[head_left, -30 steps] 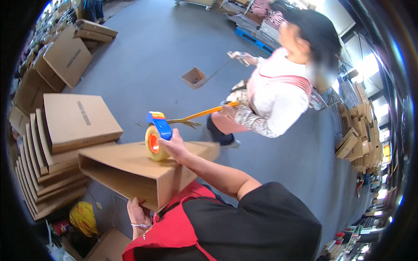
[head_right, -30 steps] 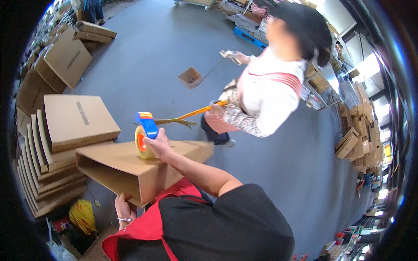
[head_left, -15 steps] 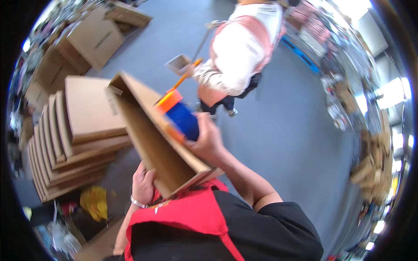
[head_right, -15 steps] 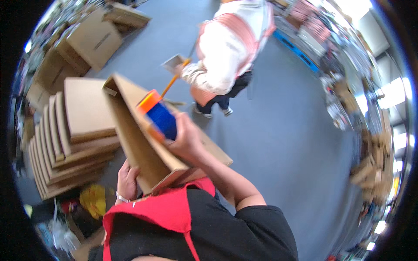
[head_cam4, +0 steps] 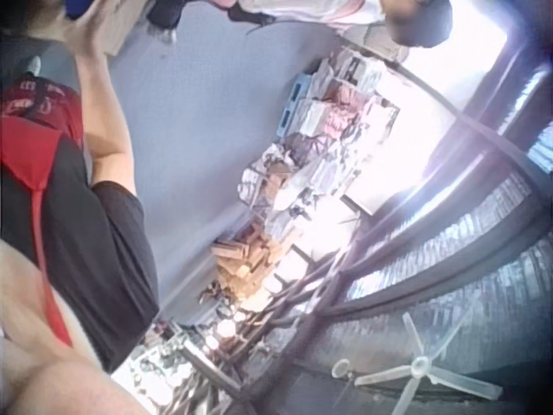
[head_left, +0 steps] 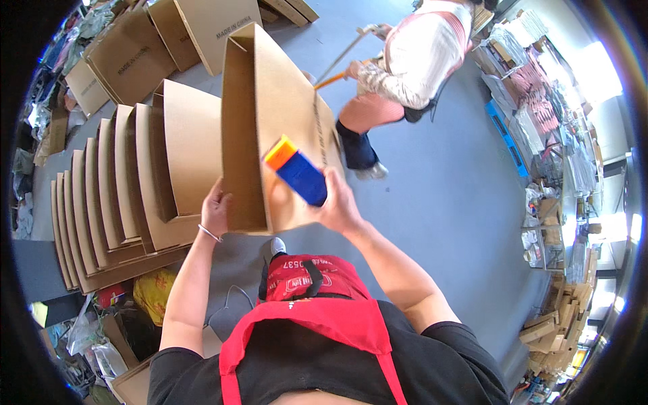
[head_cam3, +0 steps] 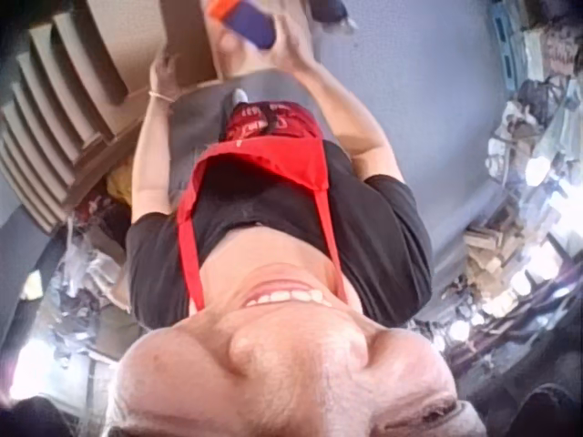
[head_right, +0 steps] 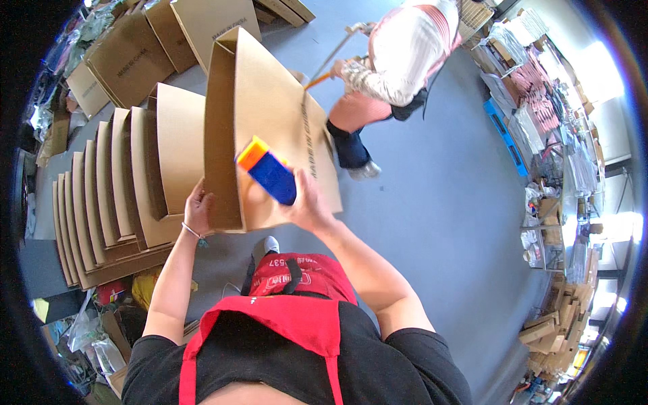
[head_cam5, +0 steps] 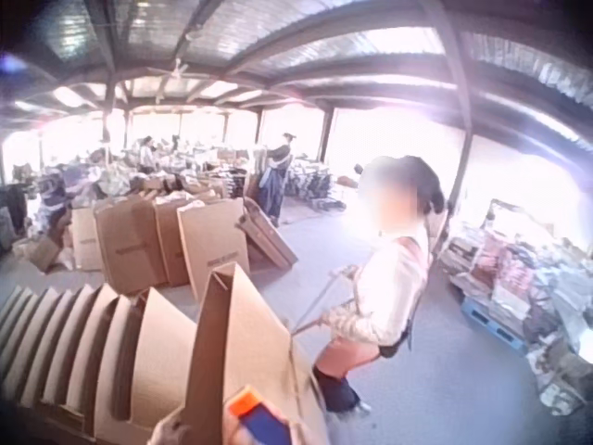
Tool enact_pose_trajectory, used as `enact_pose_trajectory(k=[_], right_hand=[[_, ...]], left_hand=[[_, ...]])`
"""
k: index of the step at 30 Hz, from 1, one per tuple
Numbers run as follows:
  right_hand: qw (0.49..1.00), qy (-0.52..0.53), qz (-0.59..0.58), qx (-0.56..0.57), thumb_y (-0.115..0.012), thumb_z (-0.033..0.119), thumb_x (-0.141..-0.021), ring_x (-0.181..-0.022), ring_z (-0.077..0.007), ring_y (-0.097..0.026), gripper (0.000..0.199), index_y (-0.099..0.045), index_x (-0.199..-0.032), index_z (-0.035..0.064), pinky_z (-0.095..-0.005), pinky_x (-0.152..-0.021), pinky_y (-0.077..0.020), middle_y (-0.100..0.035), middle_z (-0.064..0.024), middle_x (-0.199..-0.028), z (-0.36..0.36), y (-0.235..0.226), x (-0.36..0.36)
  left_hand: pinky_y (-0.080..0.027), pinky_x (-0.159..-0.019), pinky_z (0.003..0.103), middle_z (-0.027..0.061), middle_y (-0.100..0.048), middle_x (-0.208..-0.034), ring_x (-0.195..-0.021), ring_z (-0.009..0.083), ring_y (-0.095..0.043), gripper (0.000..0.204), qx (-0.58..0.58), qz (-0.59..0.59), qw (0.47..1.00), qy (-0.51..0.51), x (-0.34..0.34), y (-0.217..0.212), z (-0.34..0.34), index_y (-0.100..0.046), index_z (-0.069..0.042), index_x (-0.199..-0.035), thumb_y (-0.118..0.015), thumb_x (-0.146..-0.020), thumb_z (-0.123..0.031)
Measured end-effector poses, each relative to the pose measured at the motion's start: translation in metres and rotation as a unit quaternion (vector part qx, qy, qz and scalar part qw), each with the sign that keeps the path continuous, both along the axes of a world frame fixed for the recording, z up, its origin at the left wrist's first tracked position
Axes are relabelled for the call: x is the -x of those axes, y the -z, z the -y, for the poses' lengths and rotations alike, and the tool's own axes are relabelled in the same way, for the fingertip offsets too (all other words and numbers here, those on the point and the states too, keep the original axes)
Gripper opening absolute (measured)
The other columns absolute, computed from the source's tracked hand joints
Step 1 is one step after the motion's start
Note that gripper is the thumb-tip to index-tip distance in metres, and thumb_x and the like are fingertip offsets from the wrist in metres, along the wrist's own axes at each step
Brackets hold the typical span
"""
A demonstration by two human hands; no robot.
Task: The person repeatedly picks up flat cardboard sheets, folds them into box shapes, and seals the seams with a handheld tape dispenser. Finished boxes are placed into a standing row of similar boxes. Other workers are visible in the background handling cardboard and sweeping.
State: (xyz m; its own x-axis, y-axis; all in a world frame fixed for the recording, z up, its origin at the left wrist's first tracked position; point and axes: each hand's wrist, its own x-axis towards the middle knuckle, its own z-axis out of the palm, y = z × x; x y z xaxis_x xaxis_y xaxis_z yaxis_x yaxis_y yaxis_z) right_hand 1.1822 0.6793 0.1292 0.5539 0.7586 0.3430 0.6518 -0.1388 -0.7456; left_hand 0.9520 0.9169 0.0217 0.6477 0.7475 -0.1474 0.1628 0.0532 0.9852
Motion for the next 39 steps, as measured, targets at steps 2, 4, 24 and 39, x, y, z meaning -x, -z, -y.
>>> enact_pose_trajectory(k=[2, 4, 24, 39], right_hand=[[0.998, -0.029, -0.015, 0.057, -0.083, 0.016, -0.074, -0.1, -0.0439, -0.069, 0.067, -0.053, -0.133, 0.0062, -0.0465, -0.084, -0.0573, -0.066, -0.0217, -0.11, 0.019, 0.026, 0.016], [0.988, -0.049, -0.059, 0.136, -0.084, 0.018, -0.074, -0.104, -0.0431, -0.069, 0.068, -0.053, -0.133, 0.0061, -0.0465, -0.088, -0.0572, -0.067, -0.0214, -0.115, 0.043, 0.036, 0.03], [0.799, -0.33, -0.232, 0.445, -0.084, 0.027, -0.085, -0.124, -0.0285, -0.062, 0.076, -0.05, -0.148, 0.002, -0.0402, -0.105, -0.05, -0.06, -0.0182, -0.139, 0.187, 0.195, 0.068], [0.762, -0.317, 0.083, 0.558, -0.09, 0.033, -0.076, -0.122, -0.0291, -0.066, 0.076, -0.061, -0.14, 0.0029, -0.0406, -0.105, -0.0514, -0.068, -0.0182, -0.132, 0.177, 0.136, 0.468]], left_hand=[[-0.054, -0.087, 0.033, 0.0108, -0.074, -0.106, -0.092, 0.0188, -0.067, 0.053, -0.184, -0.068, 0.978, -0.069, 0.008, 0.077, -0.035, -0.052, -0.002, -0.152, -0.063, -0.1, -0.001], [-0.054, -0.099, 0.04, 0.0242, -0.072, -0.122, -0.108, 0.0338, -0.071, 0.051, -0.169, -0.285, 0.941, -0.072, 0.012, 0.111, -0.059, -0.054, -0.007, -0.15, -0.059, -0.099, -0.001], [-0.053, -0.092, 0.052, 0.0184, -0.073, -0.108, -0.103, 0.0385, -0.068, 0.03, -0.229, -0.612, 0.561, -0.509, 0.511, 0.069, 0.445, -0.068, -0.004, -0.111, -0.055, -0.1, -0.029], [-0.02, -0.131, 0.05, 0.0091, -0.017, -0.176, -0.162, 0.0279, -0.018, 0.076, 0.089, -0.623, 0.525, -0.573, 1.138, 0.046, 0.308, -0.018, -0.01, -0.169, -0.049, -0.108, -0.043]])
